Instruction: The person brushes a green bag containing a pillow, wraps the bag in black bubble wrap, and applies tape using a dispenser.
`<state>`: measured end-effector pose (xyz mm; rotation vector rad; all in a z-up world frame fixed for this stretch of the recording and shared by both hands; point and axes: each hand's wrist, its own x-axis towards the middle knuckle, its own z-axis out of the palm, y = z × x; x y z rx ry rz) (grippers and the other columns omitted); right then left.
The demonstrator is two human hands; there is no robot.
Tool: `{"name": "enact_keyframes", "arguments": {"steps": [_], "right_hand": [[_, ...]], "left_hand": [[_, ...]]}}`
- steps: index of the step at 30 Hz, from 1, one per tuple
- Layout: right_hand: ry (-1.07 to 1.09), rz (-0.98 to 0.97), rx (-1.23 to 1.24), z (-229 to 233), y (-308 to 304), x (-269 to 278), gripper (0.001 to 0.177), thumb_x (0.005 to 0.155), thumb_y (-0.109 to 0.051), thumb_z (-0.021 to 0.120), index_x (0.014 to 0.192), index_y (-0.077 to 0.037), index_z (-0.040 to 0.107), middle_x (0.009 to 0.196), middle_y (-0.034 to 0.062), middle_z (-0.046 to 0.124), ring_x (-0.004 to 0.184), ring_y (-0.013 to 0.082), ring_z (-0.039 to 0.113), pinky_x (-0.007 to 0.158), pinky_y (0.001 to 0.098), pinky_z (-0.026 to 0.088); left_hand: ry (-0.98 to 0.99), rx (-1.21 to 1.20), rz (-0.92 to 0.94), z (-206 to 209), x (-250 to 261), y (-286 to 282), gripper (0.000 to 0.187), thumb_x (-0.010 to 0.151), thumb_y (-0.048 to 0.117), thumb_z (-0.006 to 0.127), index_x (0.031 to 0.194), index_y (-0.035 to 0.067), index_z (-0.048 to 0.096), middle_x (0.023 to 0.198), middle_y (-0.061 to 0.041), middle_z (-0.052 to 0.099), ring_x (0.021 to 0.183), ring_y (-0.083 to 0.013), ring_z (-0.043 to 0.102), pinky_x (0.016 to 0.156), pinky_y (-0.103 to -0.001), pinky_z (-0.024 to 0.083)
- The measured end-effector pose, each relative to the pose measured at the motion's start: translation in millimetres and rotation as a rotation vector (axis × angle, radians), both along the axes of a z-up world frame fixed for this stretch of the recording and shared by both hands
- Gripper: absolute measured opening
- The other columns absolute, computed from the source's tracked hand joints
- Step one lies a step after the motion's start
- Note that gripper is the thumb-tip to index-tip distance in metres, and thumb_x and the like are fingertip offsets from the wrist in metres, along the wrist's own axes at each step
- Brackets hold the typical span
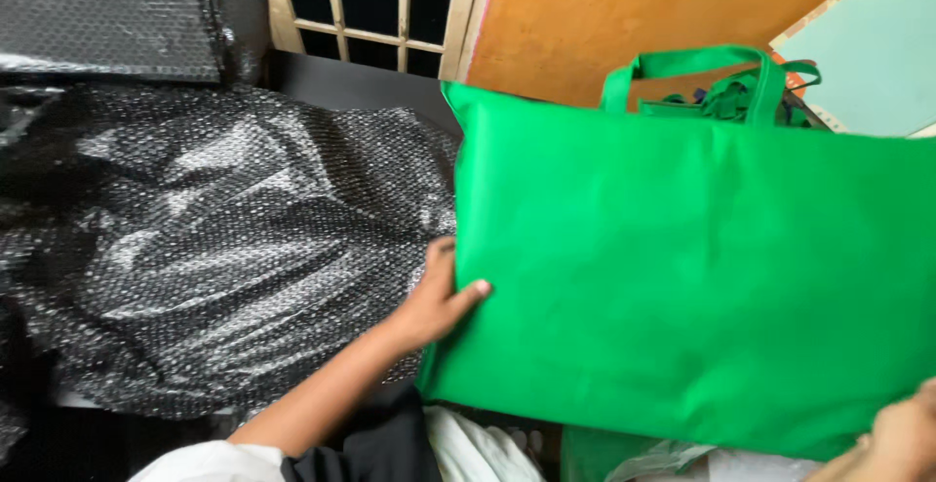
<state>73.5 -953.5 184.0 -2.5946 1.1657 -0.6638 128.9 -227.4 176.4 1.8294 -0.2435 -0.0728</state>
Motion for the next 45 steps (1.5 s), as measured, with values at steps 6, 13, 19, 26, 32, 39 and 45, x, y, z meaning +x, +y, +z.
{"name": "enact_keyframes", "arguments": {"steps": [6, 13, 19, 26, 32, 39, 45], "right_hand": [[-0.482, 0.319, 0.095, -66.9, 147.1, 52.2, 0.023, 0.126, -0.016, 0.058, 0.116, -0.001, 0.071, 0.101, 0.0141, 0.069, 0.090, 0.0256, 0.060, 0.078, 0.0438, 0.048], [-0.457, 0.355, 0.422, -132.1, 445.5, 61.2, 0.028, 0.114, -0.029, 0.058, 0.110, -0.004, 0.072, 0.100, 0.0116, 0.072, 0.090, 0.0226, 0.063, 0.086, 0.0404, 0.050], [-0.265, 0.541, 0.414, -175.0, 605.4, 43.1, 0.035, 0.106, -0.030, 0.053, 0.090, -0.005, 0.070, 0.082, 0.0129, 0.068, 0.078, 0.0311, 0.062, 0.073, 0.0463, 0.044], [0.088, 0.598, 0.460, -144.1, 587.0, 74.7, 0.034, 0.095, -0.044, 0.063, 0.102, -0.016, 0.081, 0.100, 0.0071, 0.079, 0.097, 0.0293, 0.073, 0.085, 0.0429, 0.052], [0.299, 0.102, 0.632, -182.0, 534.0, 110.9, 0.124, 0.062, -0.076, 0.077, 0.154, -0.002, 0.040, 0.152, 0.0308, 0.044, 0.144, 0.0418, 0.042, 0.119, 0.0460, 0.034], [-0.013, 0.432, 0.979, -177.4, 534.5, 121.0, 0.038, 0.095, -0.030, 0.065, 0.120, -0.002, 0.072, 0.109, 0.0092, 0.076, 0.100, 0.0207, 0.069, 0.085, 0.0346, 0.052], [-0.226, 0.410, 0.972, -140.4, 471.4, 106.8, 0.031, 0.095, -0.029, 0.070, 0.113, -0.004, 0.074, 0.101, 0.0049, 0.075, 0.090, 0.0148, 0.065, 0.080, 0.0308, 0.051]], "left_hand": [[-0.020, 0.101, 0.206, 11.7, -17.7, 147.5, 0.072, 0.094, 0.046, 0.061, 0.149, 0.003, 0.041, 0.144, -0.018, 0.040, 0.141, -0.0292, 0.038, 0.120, -0.045, 0.030], [0.048, 0.368, 0.551, 41.1, -81.9, 337.0, 0.078, 0.062, 0.039, 0.090, 0.126, 0.002, 0.064, 0.124, -0.018, 0.064, 0.115, -0.0308, 0.060, 0.099, -0.041, 0.046], [0.429, 0.476, 0.727, 25.4, -119.2, 453.5, 0.086, 0.065, 0.032, 0.087, 0.140, 0.000, 0.058, 0.140, -0.024, 0.050, 0.130, -0.0364, 0.049, 0.105, -0.049, 0.041], [0.579, 0.252, 0.727, -28.5, -115.3, 472.4, 0.068, 0.072, 0.021, 0.085, 0.131, -0.007, 0.065, 0.124, -0.026, 0.071, 0.106, -0.0380, 0.068, 0.092, -0.050, 0.053], [0.733, 0.306, 0.847, 7.3, -105.0, 446.3, 0.113, 0.062, 0.028, 0.086, 0.157, 0.002, 0.033, 0.151, -0.023, 0.048, 0.131, -0.0387, 0.051, 0.110, -0.050, 0.040], [0.613, 0.335, 0.863, -19.6, -113.0, 450.4, 0.093, 0.066, 0.025, 0.088, 0.148, -0.001, 0.052, 0.137, -0.027, 0.061, 0.118, -0.0410, 0.059, 0.097, -0.052, 0.046], [0.573, 0.295, 0.844, -45.7, -114.5, 386.6, 0.084, 0.069, 0.029, 0.087, 0.142, -0.001, 0.057, 0.131, -0.025, 0.065, 0.113, -0.0379, 0.062, 0.095, -0.048, 0.048]]}}
